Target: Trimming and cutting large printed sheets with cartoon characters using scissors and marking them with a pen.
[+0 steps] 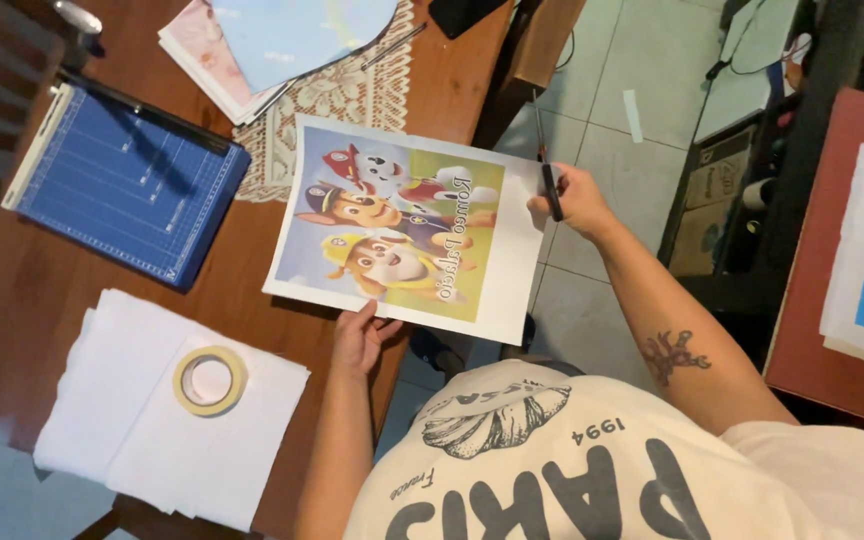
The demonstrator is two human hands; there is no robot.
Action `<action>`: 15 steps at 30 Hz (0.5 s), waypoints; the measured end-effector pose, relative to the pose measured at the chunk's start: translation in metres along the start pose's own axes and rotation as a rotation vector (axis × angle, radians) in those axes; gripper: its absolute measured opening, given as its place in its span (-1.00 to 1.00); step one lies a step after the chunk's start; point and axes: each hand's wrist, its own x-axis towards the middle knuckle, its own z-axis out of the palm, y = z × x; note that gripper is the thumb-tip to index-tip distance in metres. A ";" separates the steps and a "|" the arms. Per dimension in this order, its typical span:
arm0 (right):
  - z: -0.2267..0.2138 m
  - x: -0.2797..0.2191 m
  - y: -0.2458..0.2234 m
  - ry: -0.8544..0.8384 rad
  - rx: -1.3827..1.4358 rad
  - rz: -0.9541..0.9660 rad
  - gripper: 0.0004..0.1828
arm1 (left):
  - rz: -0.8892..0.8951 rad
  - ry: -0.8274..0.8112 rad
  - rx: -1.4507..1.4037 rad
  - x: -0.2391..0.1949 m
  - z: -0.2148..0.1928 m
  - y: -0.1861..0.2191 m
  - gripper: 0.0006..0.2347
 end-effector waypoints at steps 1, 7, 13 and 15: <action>-0.010 0.000 -0.009 0.012 -0.034 -0.074 -0.57 | 0.053 -0.007 0.010 0.005 -0.001 -0.012 -0.77; -0.060 -0.032 -0.106 0.131 -0.024 -0.259 -0.63 | 0.291 -0.182 0.021 -0.048 0.087 -0.018 -0.68; -0.091 -0.062 -0.180 0.226 0.177 -0.440 -0.66 | 0.276 -0.386 0.226 -0.029 0.127 -0.024 -0.82; -0.110 -0.070 -0.190 0.197 0.184 -0.524 -0.76 | 0.235 -0.355 0.400 -0.020 0.145 -0.025 -0.78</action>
